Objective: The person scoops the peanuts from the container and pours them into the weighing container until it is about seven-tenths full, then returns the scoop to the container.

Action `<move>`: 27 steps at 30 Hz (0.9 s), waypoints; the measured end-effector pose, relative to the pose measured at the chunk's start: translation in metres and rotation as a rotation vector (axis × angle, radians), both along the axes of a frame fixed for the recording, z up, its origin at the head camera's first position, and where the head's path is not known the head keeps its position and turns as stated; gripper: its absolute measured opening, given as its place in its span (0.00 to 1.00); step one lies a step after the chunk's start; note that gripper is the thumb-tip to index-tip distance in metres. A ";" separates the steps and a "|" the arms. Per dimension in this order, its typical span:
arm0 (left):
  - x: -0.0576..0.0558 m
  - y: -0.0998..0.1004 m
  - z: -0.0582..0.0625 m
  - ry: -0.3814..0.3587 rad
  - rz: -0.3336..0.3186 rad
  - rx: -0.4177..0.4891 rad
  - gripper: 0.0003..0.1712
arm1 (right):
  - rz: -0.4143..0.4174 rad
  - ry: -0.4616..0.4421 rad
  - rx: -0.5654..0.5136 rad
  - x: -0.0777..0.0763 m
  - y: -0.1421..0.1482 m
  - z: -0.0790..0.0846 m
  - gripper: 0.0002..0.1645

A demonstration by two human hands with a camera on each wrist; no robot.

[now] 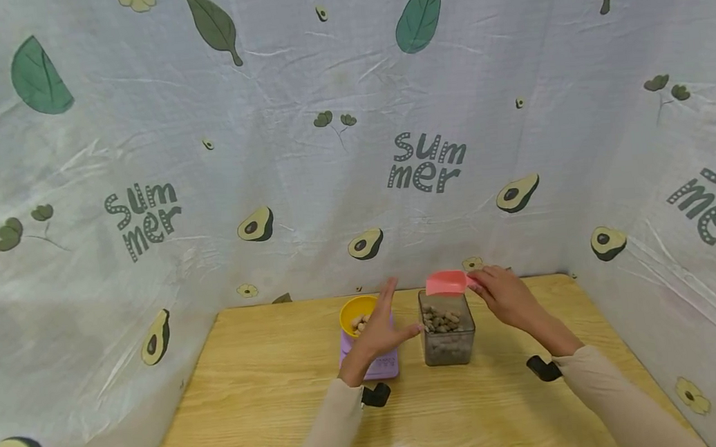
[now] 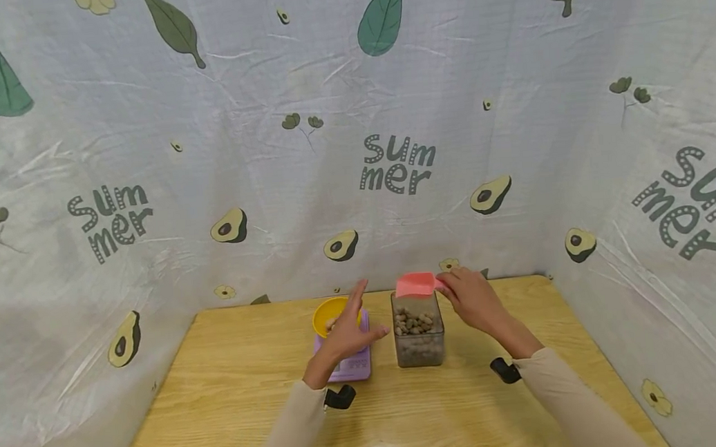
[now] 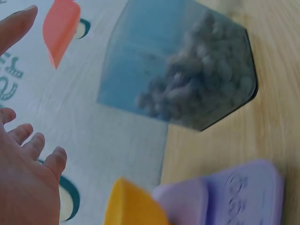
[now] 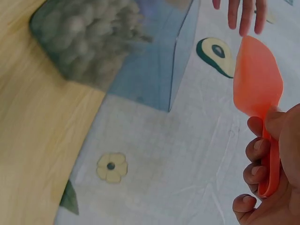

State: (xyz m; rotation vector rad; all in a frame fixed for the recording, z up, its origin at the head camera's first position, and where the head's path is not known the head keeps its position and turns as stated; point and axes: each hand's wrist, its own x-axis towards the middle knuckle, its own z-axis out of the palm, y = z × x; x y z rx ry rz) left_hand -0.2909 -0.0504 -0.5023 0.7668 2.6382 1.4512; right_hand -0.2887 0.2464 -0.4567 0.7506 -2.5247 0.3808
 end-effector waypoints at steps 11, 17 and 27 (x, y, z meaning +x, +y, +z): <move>-0.007 0.030 -0.017 -0.129 -0.052 -0.110 0.69 | -0.027 -0.008 0.245 0.002 0.010 0.001 0.12; -0.012 0.038 -0.027 -0.206 -0.059 -0.048 0.70 | 0.014 0.120 0.392 -0.002 0.006 -0.003 0.09; -0.017 0.044 -0.032 -0.224 -0.081 -0.027 0.71 | 0.021 0.252 0.607 -0.013 -0.012 0.000 0.07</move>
